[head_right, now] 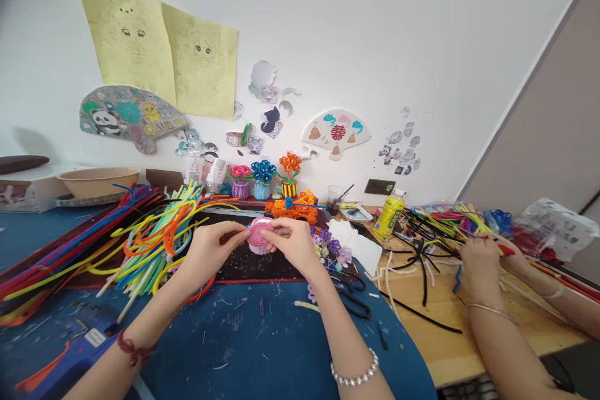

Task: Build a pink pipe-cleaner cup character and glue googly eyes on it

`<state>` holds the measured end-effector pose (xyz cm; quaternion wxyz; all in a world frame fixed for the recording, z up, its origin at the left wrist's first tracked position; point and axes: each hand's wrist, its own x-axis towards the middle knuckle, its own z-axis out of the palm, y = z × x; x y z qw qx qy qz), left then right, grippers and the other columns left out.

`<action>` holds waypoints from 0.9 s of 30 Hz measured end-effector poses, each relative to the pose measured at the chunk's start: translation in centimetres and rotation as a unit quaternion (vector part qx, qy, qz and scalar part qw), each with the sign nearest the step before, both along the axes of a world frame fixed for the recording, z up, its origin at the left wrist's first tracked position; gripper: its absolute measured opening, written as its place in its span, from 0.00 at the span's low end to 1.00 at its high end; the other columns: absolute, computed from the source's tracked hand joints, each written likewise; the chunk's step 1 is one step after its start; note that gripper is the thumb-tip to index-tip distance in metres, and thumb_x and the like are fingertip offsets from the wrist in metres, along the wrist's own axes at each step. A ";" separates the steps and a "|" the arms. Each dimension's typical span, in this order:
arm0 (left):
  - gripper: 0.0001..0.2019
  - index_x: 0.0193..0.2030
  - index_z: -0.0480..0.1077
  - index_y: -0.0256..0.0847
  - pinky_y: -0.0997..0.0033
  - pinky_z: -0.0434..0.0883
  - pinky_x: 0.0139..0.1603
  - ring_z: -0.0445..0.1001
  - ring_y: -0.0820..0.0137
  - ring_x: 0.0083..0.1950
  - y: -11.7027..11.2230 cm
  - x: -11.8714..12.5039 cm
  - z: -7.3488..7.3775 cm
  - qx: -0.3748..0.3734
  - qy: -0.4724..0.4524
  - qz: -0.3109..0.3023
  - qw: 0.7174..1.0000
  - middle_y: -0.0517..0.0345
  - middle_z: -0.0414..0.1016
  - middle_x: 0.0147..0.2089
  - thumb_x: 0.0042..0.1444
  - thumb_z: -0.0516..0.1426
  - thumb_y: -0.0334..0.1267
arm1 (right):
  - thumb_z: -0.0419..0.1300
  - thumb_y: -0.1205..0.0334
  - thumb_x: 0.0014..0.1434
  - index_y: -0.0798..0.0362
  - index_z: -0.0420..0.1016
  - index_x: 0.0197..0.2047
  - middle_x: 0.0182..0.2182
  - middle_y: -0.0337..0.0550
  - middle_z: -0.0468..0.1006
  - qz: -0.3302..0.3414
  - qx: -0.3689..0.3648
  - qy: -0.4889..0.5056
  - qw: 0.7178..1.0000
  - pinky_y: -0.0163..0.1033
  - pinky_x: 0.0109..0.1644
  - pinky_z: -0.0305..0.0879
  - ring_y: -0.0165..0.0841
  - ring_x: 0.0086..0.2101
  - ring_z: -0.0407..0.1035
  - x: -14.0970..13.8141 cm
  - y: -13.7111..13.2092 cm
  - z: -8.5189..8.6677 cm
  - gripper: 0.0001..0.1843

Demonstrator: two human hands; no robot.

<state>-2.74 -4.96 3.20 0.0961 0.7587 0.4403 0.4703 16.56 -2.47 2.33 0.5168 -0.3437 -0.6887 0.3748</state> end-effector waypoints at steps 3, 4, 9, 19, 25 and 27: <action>0.10 0.33 0.78 0.40 0.75 0.68 0.30 0.75 0.70 0.28 -0.1 0.0 0.0 -0.025 -0.030 -0.010 0.999 0.57 0.82 0.30 0.58 0.57 0.42 | 0.69 0.51 0.51 0.56 0.79 0.33 0.19 0.40 0.78 0.009 -0.008 0.017 1.000 0.36 0.25 0.71 0.32 0.19 0.71 -0.2 -0.1 0.1 0.15; 0.10 0.33 0.78 0.40 0.75 0.68 0.30 0.76 0.70 0.28 -0.1 0.0 0.1 -0.032 -0.041 -0.012 0.999 0.57 0.82 0.30 0.57 0.58 0.42 | 0.69 0.51 0.51 0.56 0.79 0.33 0.19 0.40 0.78 0.013 -0.011 0.021 1.000 0.37 0.26 0.72 0.32 0.19 0.71 -0.3 -0.1 0.2 0.16; 0.11 0.33 0.79 0.40 0.75 0.70 0.29 0.77 0.69 0.28 -0.2 0.0 0.3 -0.061 -0.085 -0.011 0.994 0.56 0.82 0.30 0.56 0.58 0.44 | 0.70 0.49 0.50 0.56 0.78 0.33 0.21 0.39 0.78 0.036 -0.028 0.027 0.999 0.38 0.27 0.74 0.32 0.21 0.73 -0.6 -0.3 0.3 0.18; 0.13 0.33 0.79 0.39 0.73 0.70 0.30 0.75 0.69 0.28 -0.1 0.3 -0.1 -0.059 -0.137 0.006 0.989 0.56 0.82 0.30 0.56 0.58 0.46 | 0.71 0.48 0.48 0.55 0.76 0.32 0.21 0.39 0.78 0.070 -0.054 0.034 0.996 0.38 0.30 0.75 0.33 0.22 0.74 -0.6 -0.4 0.3 0.19; 0.13 0.32 0.79 0.39 0.71 0.72 0.33 0.77 0.67 0.31 0.1 0.1 -0.2 -0.063 -0.147 0.013 0.987 0.56 0.83 0.32 0.55 0.59 0.46 | 0.71 0.48 0.49 0.55 0.76 0.32 0.21 0.40 0.79 0.063 -0.046 0.043 0.996 0.38 0.30 0.74 0.33 0.22 0.74 -1.0 -0.5 0.3 0.19; 0.13 0.32 0.79 0.39 0.71 0.71 0.33 0.77 0.67 0.31 0.2 0.0 -0.2 -0.059 -0.144 0.019 0.988 0.56 0.83 0.31 0.55 0.59 0.46 | 0.71 0.48 0.49 0.55 0.76 0.31 0.21 0.40 0.79 0.063 -0.049 0.046 0.996 0.38 0.30 0.74 0.33 0.22 0.74 -1.1 -0.6 0.3 0.19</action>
